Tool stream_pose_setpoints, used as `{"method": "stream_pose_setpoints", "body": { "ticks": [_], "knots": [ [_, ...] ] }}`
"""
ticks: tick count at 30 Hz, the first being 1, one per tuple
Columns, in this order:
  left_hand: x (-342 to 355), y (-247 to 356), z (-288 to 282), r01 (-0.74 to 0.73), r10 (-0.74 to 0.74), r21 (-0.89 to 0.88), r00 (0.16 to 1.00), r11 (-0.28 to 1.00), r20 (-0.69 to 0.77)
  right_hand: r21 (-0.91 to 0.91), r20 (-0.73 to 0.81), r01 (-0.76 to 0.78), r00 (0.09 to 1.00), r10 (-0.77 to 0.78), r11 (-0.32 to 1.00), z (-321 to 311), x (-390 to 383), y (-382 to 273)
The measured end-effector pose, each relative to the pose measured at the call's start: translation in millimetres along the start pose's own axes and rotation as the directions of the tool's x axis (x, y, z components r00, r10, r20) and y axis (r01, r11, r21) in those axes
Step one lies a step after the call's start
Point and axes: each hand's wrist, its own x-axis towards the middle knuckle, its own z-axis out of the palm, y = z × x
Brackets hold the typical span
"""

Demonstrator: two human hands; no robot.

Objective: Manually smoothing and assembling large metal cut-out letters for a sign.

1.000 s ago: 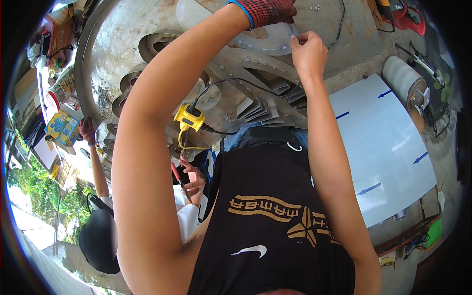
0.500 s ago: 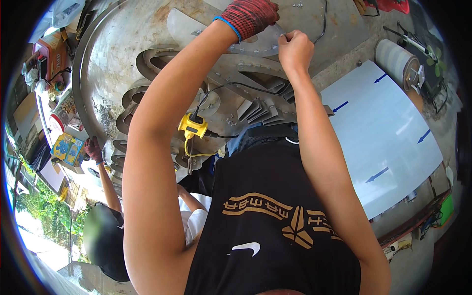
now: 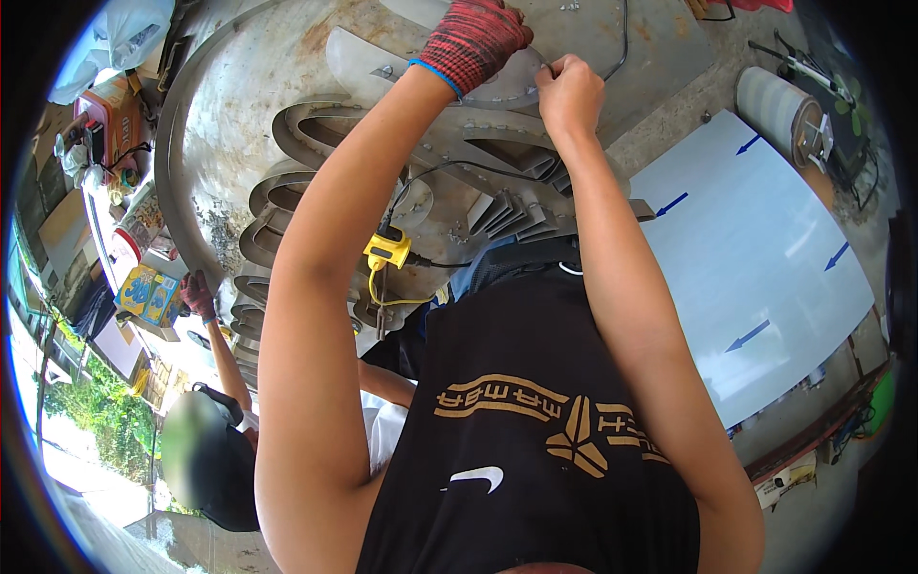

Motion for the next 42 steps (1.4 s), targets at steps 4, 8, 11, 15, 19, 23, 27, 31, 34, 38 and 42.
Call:
{"method": "stream_pose_setpoints", "body": {
  "ticks": [4, 8, 11, 15, 19, 23, 27, 31, 34, 38, 42],
  "knots": [
    [4, -4, 1, -0.060, 0.075, 0.068, 0.969, 0.996, -0.235, -0.029, -0.013, 0.081, 0.997, -0.081, 0.996, 0, 2, 2],
    [5, -8, 10, -0.023, 0.044, 0.090, 0.971, 0.996, -0.235, 0.036, 0.052, 0.052, 0.997, -0.054, 0.998, -11, 2, 0],
    [0, -3, 5, -0.009, 0.104, 0.257, 0.928, 0.966, -0.357, 0.156, 0.271, -0.053, 0.962, 0.009, 0.986, -28, 7, 10],
    [6, -9, 4, -0.030, 0.044, 0.082, 0.984, 0.996, -0.171, 0.503, 0.413, -0.164, 0.908, -0.069, 0.849, -47, 14, 40],
    [5, -8, 1, -0.023, 0.033, 0.083, 0.992, 0.996, -0.124, 0.516, 0.446, -0.094, 0.878, -0.173, 0.851, -45, 18, 50],
    [-6, -8, -8, -0.099, 0.108, 0.049, 0.962, 0.994, -0.252, 0.409, 0.482, 0.021, 0.844, -0.236, 0.912, -40, 21, 49],
    [6, -8, -1, -0.034, 0.039, 0.045, 0.993, 0.998, -0.114, 0.433, 0.444, 0.081, 0.848, -0.290, 0.898, -33, 24, 54],
    [1, -6, -8, -0.063, 0.067, 0.034, 0.989, 0.997, -0.130, 0.471, 0.412, 0.101, 0.853, -0.320, 0.876, -32, 27, 62],
    [-5, -16, 10, -0.152, 0.145, 0.009, 0.921, 0.988, -0.362, 0.469, 0.540, -0.058, 0.808, -0.234, 0.882, -35, 32, 61],
    [2, -19, 34, -0.062, 0.077, 0.066, 0.964, 0.996, -0.255, 0.546, 0.541, -0.127, 0.808, -0.232, 0.828, -37, 37, 59],
    [-1, -19, 28, -0.043, 0.043, 0.003, 0.990, 0.999, -0.135, 0.511, 0.494, -0.017, 0.824, -0.277, 0.859, -35, 38, 63]
  ]
}}
